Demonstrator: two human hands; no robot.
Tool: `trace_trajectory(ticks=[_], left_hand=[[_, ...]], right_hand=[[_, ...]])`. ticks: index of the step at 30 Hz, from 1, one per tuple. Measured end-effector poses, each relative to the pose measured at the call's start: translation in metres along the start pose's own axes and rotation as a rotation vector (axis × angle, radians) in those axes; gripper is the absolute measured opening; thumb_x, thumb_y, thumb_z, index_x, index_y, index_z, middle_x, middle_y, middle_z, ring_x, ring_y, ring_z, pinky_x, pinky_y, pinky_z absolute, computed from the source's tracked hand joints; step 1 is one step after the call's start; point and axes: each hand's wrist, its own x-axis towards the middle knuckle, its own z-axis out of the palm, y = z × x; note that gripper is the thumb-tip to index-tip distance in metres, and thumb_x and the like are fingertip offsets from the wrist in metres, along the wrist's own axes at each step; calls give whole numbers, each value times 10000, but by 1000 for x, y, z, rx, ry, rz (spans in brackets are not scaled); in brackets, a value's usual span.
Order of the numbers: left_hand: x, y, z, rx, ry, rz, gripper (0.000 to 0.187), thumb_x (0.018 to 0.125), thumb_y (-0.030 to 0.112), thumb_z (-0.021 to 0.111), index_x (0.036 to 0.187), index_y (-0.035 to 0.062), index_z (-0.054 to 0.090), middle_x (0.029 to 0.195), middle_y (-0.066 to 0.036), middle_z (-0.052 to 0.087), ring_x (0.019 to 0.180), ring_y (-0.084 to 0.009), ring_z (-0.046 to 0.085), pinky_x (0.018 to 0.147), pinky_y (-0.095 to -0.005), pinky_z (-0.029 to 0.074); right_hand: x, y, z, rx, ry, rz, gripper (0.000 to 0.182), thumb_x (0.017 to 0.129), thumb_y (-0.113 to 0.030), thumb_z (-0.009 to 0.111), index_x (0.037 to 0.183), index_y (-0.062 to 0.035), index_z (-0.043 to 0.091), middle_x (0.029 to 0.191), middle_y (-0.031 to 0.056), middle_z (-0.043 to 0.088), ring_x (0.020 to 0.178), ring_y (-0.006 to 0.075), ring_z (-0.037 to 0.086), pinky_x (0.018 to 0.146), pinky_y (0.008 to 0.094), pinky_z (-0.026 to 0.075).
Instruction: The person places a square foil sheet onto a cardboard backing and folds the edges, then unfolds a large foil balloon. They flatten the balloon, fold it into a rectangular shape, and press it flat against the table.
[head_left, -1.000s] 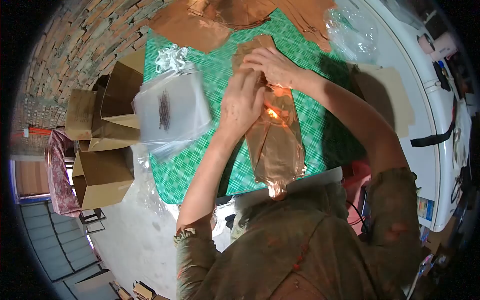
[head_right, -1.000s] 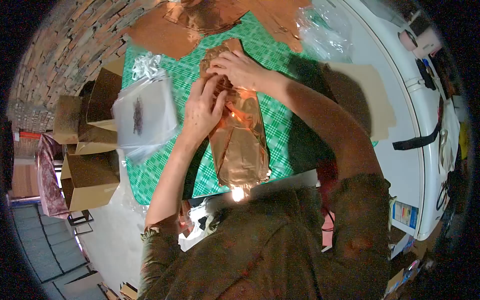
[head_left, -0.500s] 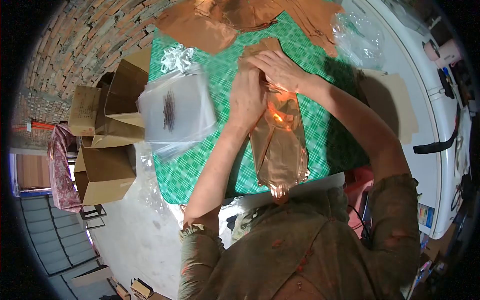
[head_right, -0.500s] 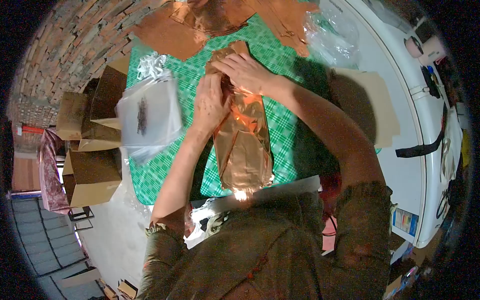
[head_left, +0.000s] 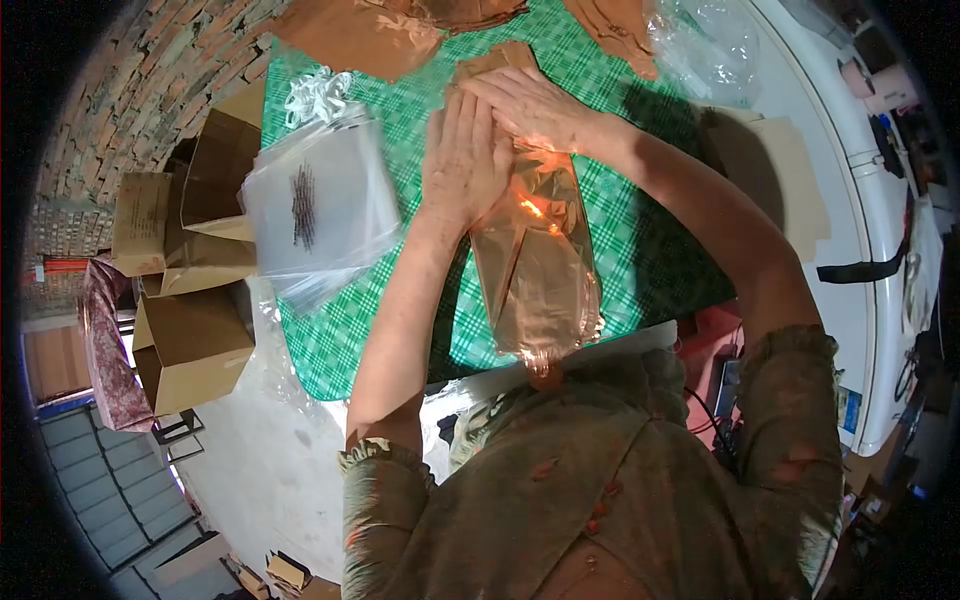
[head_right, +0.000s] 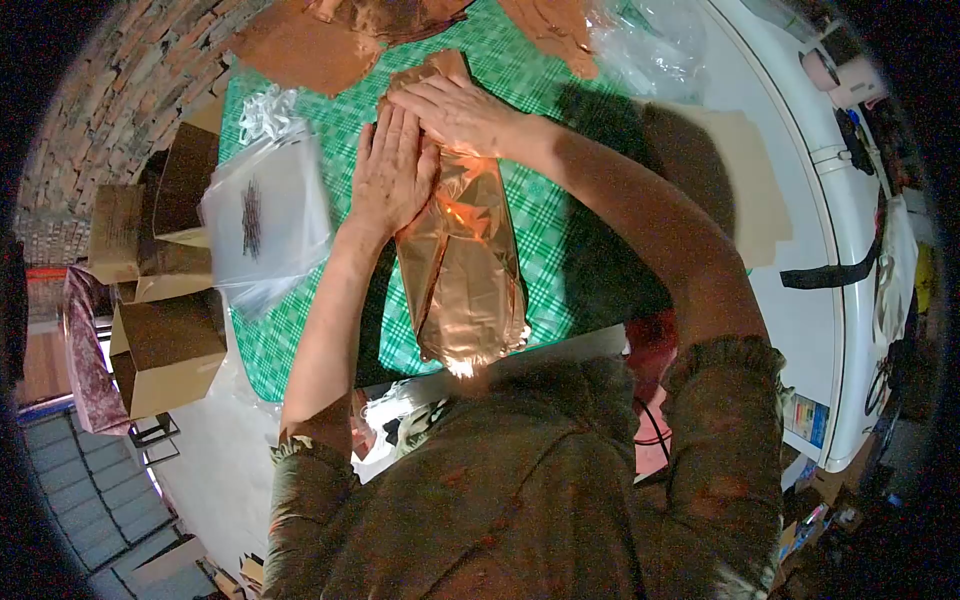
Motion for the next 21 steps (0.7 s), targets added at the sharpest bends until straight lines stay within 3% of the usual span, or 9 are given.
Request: trace_trajectory(ticks=[4, 7, 10, 13, 21], left_hand=[[-1, -4, 7, 66, 9, 16, 669, 1080, 415, 398, 1622, 30, 320, 1678, -187, 329, 1570, -348, 270, 1283, -520, 187], [-1, -3, 6, 98, -28, 9, 652, 1081, 410, 394, 1621, 48, 337, 1684, -172, 326, 1570, -347, 271, 1284, -515, 188], [0, -4, 7, 87, -17, 4, 645, 1080, 409, 398, 1616, 53, 349, 1683, -167, 331, 1568, -348, 276, 1284, -511, 194], [0, -1, 5, 100, -40, -12, 642, 1079, 408, 402, 1614, 58, 354, 1678, -171, 340, 1564, -348, 286, 1284, -507, 199], [1, -1, 3, 115, -62, -21, 643, 1069, 400, 402, 1612, 59, 358, 1676, -174, 345, 1562, -345, 293, 1289, -497, 196]], right_hand=[[4, 4, -5, 128, 11, 54, 516, 989, -160, 596, 1483, -47, 498, 1480, 114, 537, 1420, 297, 451, 1188, 433, 354], [-17, 2, -39, 182, -85, 169, 545, 997, -191, 614, 1515, -79, 484, 1572, 109, 481, 1498, 292, 381, 1229, 450, 309], [-51, -6, -42, -124, -181, 94, 534, 1030, -266, 587, 1528, -99, 498, 1597, 84, 469, 1525, 270, 351, 1252, 496, 256], [-81, -21, -50, -255, -141, 46, 539, 1045, -326, 563, 1534, -106, 512, 1598, 66, 481, 1537, 250, 337, 1261, 533, 203], [-112, -61, -69, -155, -128, 19, 660, 966, -378, 641, 1522, -47, 511, 1599, 114, 481, 1535, 297, 346, 1255, 595, 144]])
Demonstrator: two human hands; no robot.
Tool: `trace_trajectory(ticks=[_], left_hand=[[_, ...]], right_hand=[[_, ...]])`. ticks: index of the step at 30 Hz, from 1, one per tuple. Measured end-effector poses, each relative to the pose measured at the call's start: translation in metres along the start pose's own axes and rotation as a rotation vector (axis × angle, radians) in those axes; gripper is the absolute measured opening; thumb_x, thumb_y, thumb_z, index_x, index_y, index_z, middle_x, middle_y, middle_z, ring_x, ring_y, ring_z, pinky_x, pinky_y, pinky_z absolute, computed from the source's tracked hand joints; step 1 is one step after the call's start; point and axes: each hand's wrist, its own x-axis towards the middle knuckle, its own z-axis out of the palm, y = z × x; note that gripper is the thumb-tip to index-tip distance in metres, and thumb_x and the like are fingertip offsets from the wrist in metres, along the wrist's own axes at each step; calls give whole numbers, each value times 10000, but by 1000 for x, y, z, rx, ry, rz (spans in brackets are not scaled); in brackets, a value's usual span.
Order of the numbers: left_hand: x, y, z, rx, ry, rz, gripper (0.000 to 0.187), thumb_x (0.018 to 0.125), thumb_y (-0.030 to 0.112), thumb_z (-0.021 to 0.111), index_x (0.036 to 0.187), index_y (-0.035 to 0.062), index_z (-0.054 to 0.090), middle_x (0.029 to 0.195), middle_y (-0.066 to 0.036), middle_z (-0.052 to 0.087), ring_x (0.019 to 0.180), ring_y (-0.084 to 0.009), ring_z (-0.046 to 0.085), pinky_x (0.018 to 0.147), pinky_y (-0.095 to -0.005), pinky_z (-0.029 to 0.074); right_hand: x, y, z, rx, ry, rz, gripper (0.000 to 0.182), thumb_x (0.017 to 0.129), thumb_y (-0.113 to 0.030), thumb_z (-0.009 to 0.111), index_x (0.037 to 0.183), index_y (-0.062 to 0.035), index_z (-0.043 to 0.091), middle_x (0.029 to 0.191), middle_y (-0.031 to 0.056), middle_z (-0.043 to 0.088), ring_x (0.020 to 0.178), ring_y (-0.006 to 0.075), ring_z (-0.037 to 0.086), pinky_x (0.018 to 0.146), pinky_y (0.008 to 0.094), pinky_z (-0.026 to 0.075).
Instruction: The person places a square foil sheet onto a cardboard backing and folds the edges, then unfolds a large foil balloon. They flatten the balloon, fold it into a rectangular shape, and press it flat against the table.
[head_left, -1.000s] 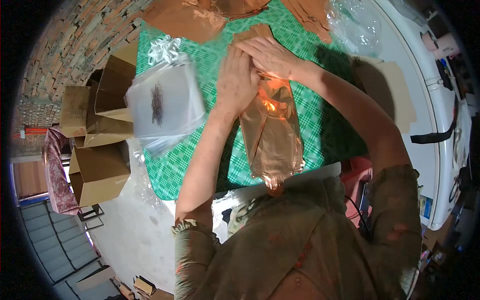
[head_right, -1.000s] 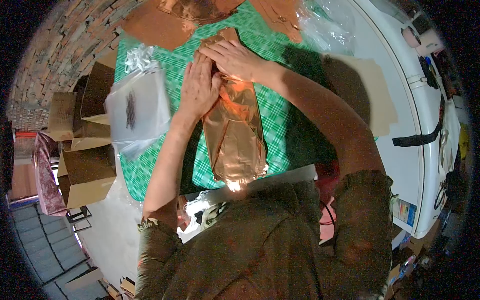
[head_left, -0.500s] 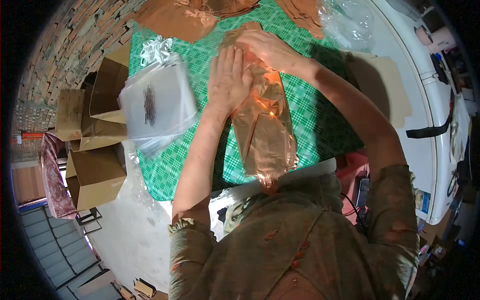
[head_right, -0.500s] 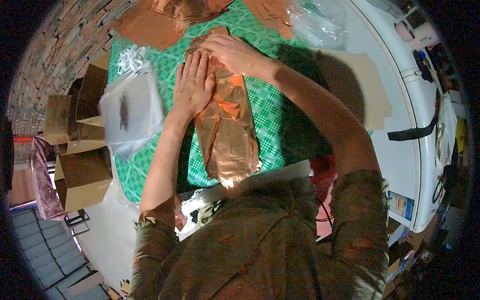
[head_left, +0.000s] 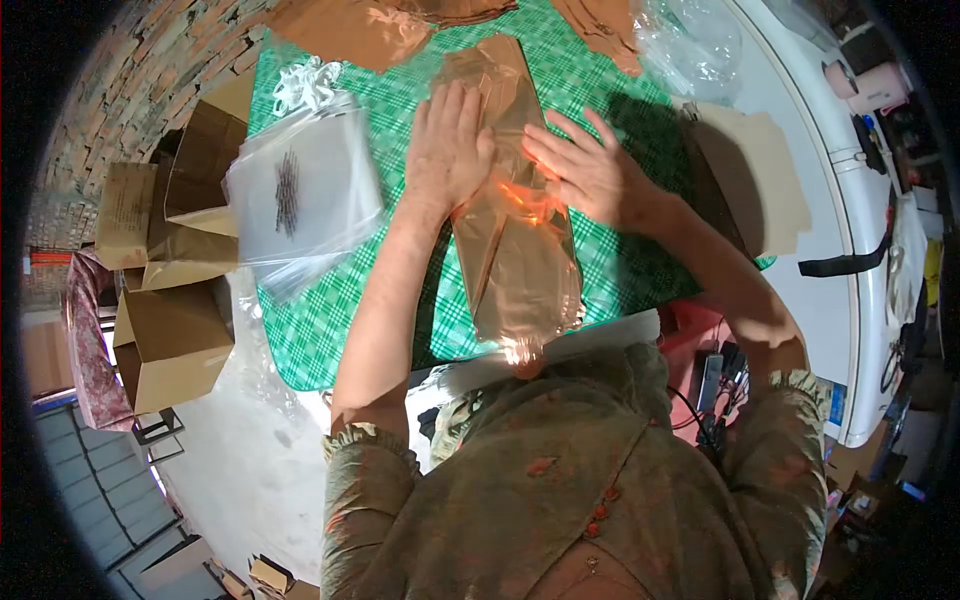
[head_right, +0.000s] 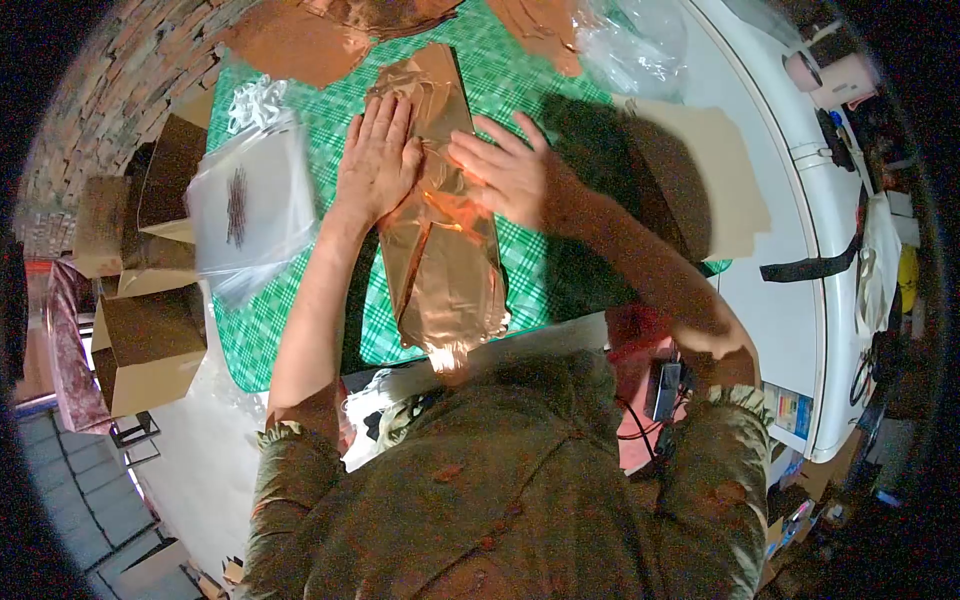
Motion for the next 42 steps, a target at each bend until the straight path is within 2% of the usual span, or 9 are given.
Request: trace_trajectory(ticks=[8, 11, 14, 15, 18, 22, 29, 38, 42], left_hand=[[-1, 1, -3, -24, -4, -5, 646, 1057, 377, 409, 1611, 49, 352, 1680, -175, 335, 1568, -341, 277, 1291, -507, 190], [-1, 2, -6, -37, -1, -4, 644, 1055, 366, 416, 1608, 43, 353, 1676, -177, 340, 1564, -346, 281, 1288, -509, 197], [-4, 1, -1, -41, 25, -2, 638, 1052, 354, 423, 1603, 39, 361, 1670, -180, 349, 1558, -353, 292, 1283, -514, 209], [-4, 1, -2, -47, 29, -1, 636, 1051, 351, 426, 1600, 38, 364, 1669, -181, 351, 1557, -354, 294, 1281, -516, 213], [-2, 2, -3, -60, 46, 1, 632, 1046, 341, 439, 1595, 34, 374, 1664, -185, 358, 1554, -357, 298, 1278, -519, 219], [-5, 1, -1, -65, 73, 13, 630, 1037, 327, 462, 1587, 29, 386, 1657, -192, 368, 1552, -361, 304, 1276, -523, 220], [-4, 1, 0, -79, 52, 0, 639, 1040, 342, 456, 1589, 24, 384, 1658, -208, 359, 1559, -356, 292, 1281, -519, 205], [-6, 5, -5, -83, 65, -32, 634, 1041, 362, 453, 1601, 74, 384, 1674, -192, 337, 1570, -346, 268, 1287, -530, 178], [-5, 12, -25, -106, 215, -3, 637, 1021, 407, 556, 1564, 89, 451, 1646, -183, 383, 1557, -357, 293, 1280, -541, 192]], right_hand=[[-50, -86, -57, 281, -363, 77, 786, 911, -508, 689, 1499, -20, 508, 1647, 134, 402, 1563, 282, 286, 1265, 635, 73], [-68, -102, -75, 371, -358, -62, 777, 888, -539, 693, 1466, -37, 562, 1548, 139, 530, 1443, 308, 484, 1231, 577, 274], [-85, -93, -89, 823, -301, -91, 612, 883, -387, 787, 1396, -93, 630, 1256, 150, 704, 1171, 337, 678, 1067, 498, 516], [-77, -93, -96, 848, -163, -15, 509, 906, -275, 771, 1376, -129, 640, 1038, 126, 745, 930, 345, 733, 846, 436, 607], [-45, -76, -79, 642, 107, 116, 480, 911, -193, 747, 1370, -104, 637, 1083, 115, 737, 936, 334, 723, 818, 452, 593], [19, -42, -41, 264, 236, 109, 489, 948, -209, 679, 1389, -21, 586, 1393, 170, 611, 1257, 336, 604, 1082, 492, 455], [83, 26, 21, -118, -202, 212, 639, 1080, -442, 429, 1567, -28, 415, 1652, 137, 381, 1555, 298, 301, 1252, 581, 191], [87, 58, 47, -104, -132, 288, 665, 1090, -457, 386, 1602, -35, 349, 1693, 109, 317, 1583, 275, 237, 1260, 584, 145], [87, 58, 48, -93, -110, 295, 655, 1086, -433, 387, 1602, -32, 346, 1695, 110, 313, 1585, 271, 232, 1261, 586, 141]])
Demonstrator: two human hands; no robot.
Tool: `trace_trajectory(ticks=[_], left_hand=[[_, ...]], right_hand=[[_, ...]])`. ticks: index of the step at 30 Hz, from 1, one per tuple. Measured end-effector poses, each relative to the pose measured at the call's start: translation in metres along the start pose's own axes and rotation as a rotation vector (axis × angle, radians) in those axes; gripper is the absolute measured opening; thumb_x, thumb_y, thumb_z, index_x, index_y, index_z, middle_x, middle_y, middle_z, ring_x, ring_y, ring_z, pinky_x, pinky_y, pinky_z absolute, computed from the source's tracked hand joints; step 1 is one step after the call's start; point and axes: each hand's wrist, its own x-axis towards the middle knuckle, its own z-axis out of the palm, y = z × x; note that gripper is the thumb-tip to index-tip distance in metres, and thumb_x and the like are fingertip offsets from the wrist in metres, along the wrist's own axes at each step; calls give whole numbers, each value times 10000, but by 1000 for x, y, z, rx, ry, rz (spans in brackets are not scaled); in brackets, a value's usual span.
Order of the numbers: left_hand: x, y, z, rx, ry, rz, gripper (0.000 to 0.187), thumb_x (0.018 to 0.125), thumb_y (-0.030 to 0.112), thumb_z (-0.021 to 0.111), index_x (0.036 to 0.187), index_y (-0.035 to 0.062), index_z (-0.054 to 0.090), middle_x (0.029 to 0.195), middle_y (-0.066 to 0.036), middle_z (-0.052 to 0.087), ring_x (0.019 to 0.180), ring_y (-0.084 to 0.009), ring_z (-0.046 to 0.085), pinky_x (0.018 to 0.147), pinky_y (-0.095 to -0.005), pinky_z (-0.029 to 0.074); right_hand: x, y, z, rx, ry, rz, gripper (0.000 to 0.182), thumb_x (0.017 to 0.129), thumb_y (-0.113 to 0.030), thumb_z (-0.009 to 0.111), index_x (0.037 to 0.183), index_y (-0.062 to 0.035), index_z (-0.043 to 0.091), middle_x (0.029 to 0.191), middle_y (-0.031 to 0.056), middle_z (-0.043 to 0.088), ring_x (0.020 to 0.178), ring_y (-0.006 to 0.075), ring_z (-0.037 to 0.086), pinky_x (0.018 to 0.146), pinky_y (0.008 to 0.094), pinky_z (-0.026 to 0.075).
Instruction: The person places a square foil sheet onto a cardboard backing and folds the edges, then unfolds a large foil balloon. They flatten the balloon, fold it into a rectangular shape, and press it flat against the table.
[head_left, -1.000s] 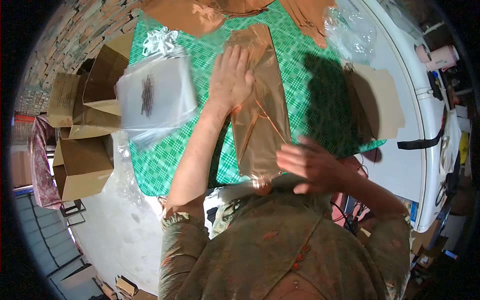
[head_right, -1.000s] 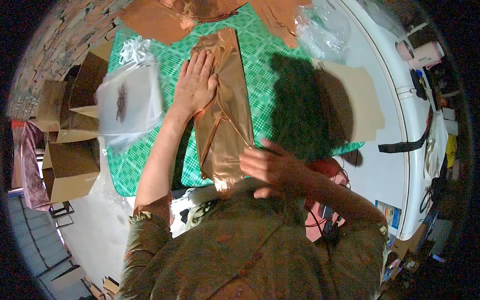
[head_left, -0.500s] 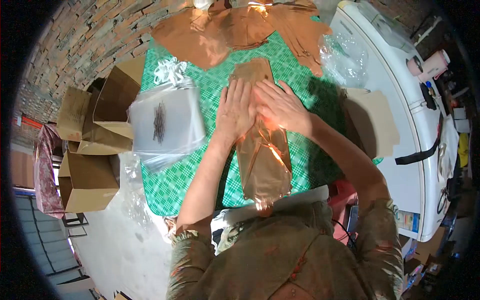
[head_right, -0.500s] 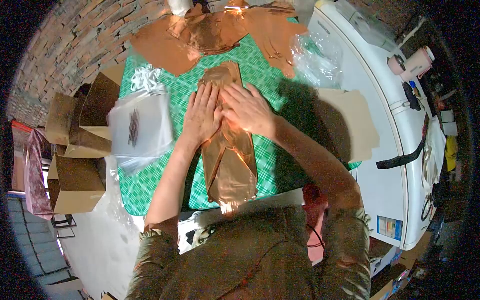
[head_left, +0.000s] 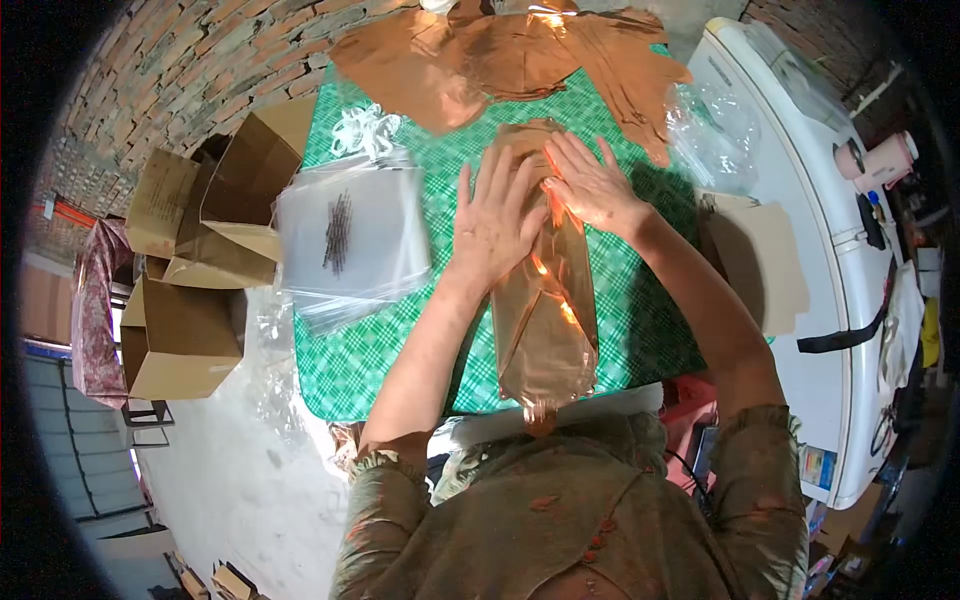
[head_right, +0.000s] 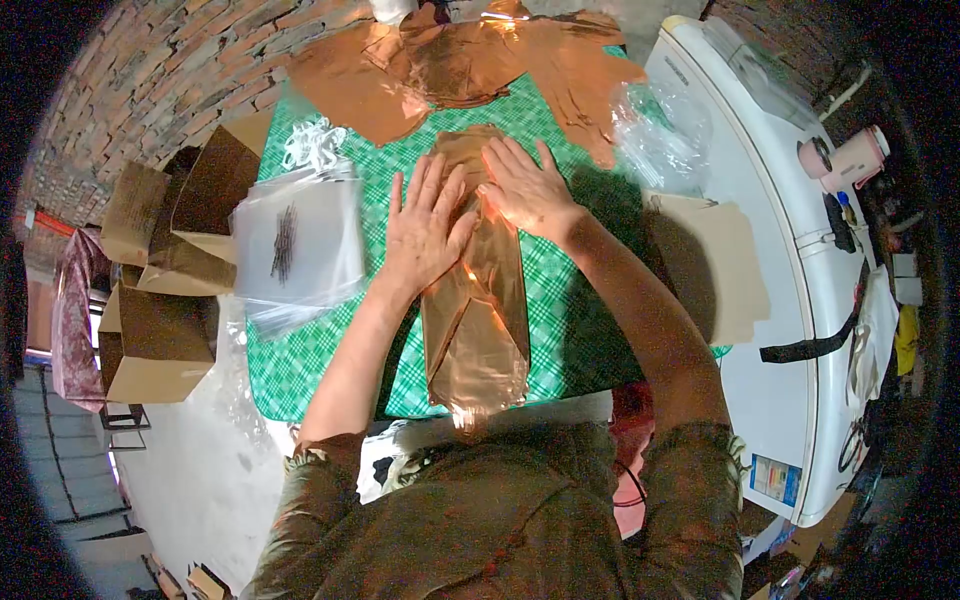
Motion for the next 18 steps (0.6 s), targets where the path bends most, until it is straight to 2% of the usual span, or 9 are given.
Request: trace_trajectory(ticks=[3, 6, 10, 12, 15, 18], left_hand=[[9, 12, -24, -90, 35, 20, 637, 1006, 410, 600, 1548, 98, 476, 1628, -185, 405, 1544, -371, 316, 1275, -543, 205], [13, 12, -16, -238, -39, 112, 665, 999, 407, 618, 1558, 87, 455, 1620, -198, 410, 1533, -391, 328, 1271, -538, 218], [-3, 10, 5, -147, -125, 94, 724, 1019, 488, 552, 1579, 52, 411, 1632, -220, 384, 1545, -388, 304, 1284, -513, 194], [-12, 8, 12, -16, -167, 73, 750, 1033, 527, 502, 1590, 38, 389, 1642, -230, 364, 1553, -385, 289, 1291, -506, 179], [-13, 9, 14, 9, -192, 65, 779, 1040, 579, 441, 1597, 36, 382, 1657, -234, 337, 1563, -377, 269, 1296, -505, 157], [-13, 9, 13, 28, -210, 63, 793, 1035, 585, 449, 1600, 34, 377, 1661, -233, 332, 1563, -383, 267, 1295, -506, 157]], right_hand=[[-2, 2, 3, -70, 21, -35, 640, 1081, -403, 386, 1603, -33, 346, 1697, 108, 311, 1587, 264, 232, 1261, 585, 138], [-3, 5, 5, -192, -8, -57, 624, 1078, -377, 383, 1598, -33, 355, 1697, 105, 313, 1586, 259, 234, 1260, 589, 140], [0, 3, 7, -46, 22, -16, 623, 1082, -403, 365, 1585, -36, 380, 1695, 101, 318, 1581, 261, 249, 1260, 596, 141], [0, 3, 8, -49, 48, -22, 633, 1085, -426, 360, 1587, -40, 376, 1689, 102, 328, 1575, 262, 263, 1259, 598, 145], [0, 4, 10, -41, 60, -20, 652, 1088, -456, 357, 1596, -47, 360, 1687, 105, 333, 1571, 268, 274, 1257, 602, 152], [1, 4, 8, -101, 20, -17, 668, 1094, -468, 349, 1617, -54, 319, 1705, 104, 300, 1581, 270, 254, 1258, 606, 148]])
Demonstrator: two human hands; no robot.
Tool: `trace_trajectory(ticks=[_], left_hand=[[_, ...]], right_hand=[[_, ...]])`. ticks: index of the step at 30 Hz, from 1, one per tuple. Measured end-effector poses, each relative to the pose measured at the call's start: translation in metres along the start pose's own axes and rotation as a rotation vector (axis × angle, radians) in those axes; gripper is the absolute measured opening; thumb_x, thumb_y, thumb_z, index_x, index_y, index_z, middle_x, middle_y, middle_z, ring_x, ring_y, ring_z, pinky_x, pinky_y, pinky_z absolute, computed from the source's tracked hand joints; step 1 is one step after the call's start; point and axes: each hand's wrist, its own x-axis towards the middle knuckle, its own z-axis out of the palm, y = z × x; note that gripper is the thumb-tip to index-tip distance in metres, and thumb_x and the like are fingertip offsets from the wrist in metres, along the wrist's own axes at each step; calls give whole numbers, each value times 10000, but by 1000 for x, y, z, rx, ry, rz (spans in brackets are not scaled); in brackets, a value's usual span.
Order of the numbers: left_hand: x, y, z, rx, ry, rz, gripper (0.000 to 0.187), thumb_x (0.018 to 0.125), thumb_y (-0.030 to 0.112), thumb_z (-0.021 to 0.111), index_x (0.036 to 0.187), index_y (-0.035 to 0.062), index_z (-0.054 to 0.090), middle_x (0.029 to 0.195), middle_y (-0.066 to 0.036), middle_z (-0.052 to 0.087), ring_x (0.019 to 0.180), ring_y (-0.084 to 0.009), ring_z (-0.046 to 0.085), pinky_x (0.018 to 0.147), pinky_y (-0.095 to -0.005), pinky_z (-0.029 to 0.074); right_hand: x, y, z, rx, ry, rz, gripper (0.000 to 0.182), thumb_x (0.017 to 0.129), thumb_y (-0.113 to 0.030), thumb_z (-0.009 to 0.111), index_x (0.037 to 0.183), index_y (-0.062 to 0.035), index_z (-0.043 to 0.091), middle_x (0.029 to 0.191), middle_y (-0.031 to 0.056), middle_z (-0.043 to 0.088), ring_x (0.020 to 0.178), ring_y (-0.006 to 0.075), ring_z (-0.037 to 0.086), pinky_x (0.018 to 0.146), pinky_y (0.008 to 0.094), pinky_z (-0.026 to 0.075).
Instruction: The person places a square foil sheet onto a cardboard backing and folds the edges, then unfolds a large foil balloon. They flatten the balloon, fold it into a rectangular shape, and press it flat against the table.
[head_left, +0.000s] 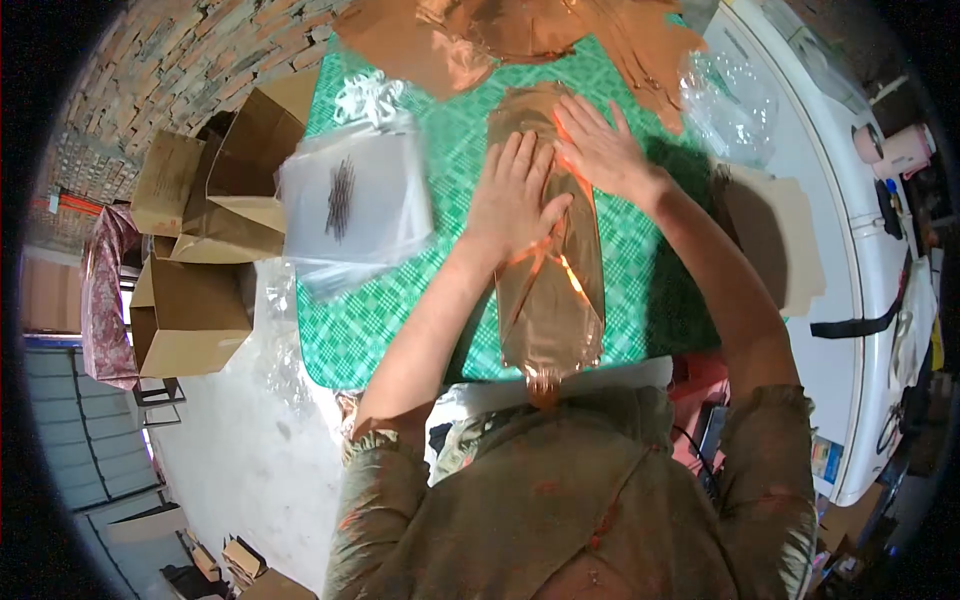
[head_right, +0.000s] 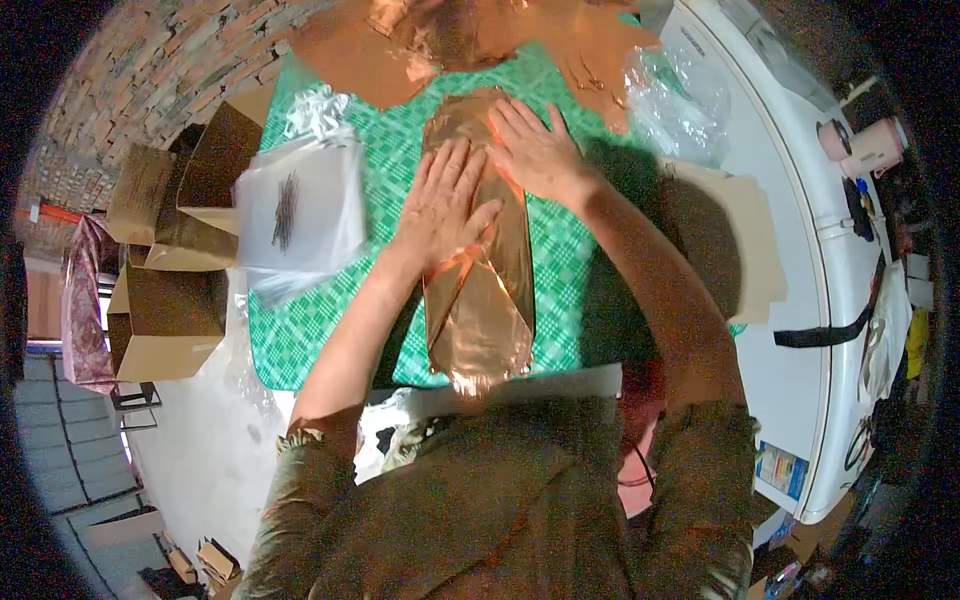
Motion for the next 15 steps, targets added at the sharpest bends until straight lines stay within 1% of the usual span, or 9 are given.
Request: trace_trajectory(ticks=[1, 4, 5, 8, 11, 14, 15], left_hand=[[0, 0, 0, 13, 0, 4, 802, 1035, 591, 448, 1601, 28, 374, 1662, -232, 333, 1566, -383, 259, 1297, -500, 150], [0, -2, 3, 15, -9, 5, 806, 1034, 596, 450, 1602, 30, 372, 1663, -230, 334, 1568, -385, 252, 1299, -496, 145], [1, -2, 5, 26, 11, 14, 807, 1038, 612, 432, 1605, 41, 375, 1664, -224, 337, 1569, -381, 251, 1300, -491, 143], [1, -4, 7, 58, -6, 16, 807, 1042, 630, 408, 1611, 58, 371, 1670, -211, 331, 1573, -370, 245, 1299, -493, 143], [1, -4, 8, 18, -16, -7, 816, 1039, 654, 384, 1617, 78, 367, 1680, -191, 321, 1579, -356, 232, 1290, -546, 128], [0, -3, 10, 82, -22, -21, 823, 1030, 674, 381, 1620, 101, 368, 1690, -165, 311, 1584, -344, 224, 1269, -620, 101], [0, -3, 10, 64, -32, -39, 827, 1022, 693, 376, 1623, 125, 369, 1697, -147, 305, 1585, -360, 218, 1249, -667, 92]], right_hand=[[-1, -1, -3, -32, -26, -3, 673, 1096, -469, 344, 1626, -56, 302, 1713, 102, 284, 1586, 269, 242, 1259, 607, 144], [-1, -4, -12, 54, -92, 66, 675, 1114, -480, 313, 1638, -57, 276, 1728, 84, 248, 1606, 250, 184, 1287, 556, 103], [-1, -6, -15, 58, -96, 86, 678, 1115, -479, 305, 1641, -54, 267, 1729, 82, 247, 1607, 252, 175, 1286, 558, 98], [-8, -4, -10, 97, 14, 74, 720, 1099, -495, 331, 1642, -30, 240, 1740, 116, 205, 1601, 291, 191, 1267, 601, 116], [-36, -7, -21, -39, 4, 12, 720, 1095, -498, 344, 1635, -29, 260, 1728, 129, 231, 1599, 298, 187, 1269, 592, 112], [-72, -24, -54, 49, -75, 64, 728, 1086, -514, 349, 1621, -25, 285, 1708, 139, 267, 1590, 297, 205, 1266, 588, 127], [-87, -27, -53, 22, 13, 21, 698, 1062, -476, 460, 1579, -18, 368, 1643, 151, 382, 1557, 305, 290, 1252, 591, 166]])
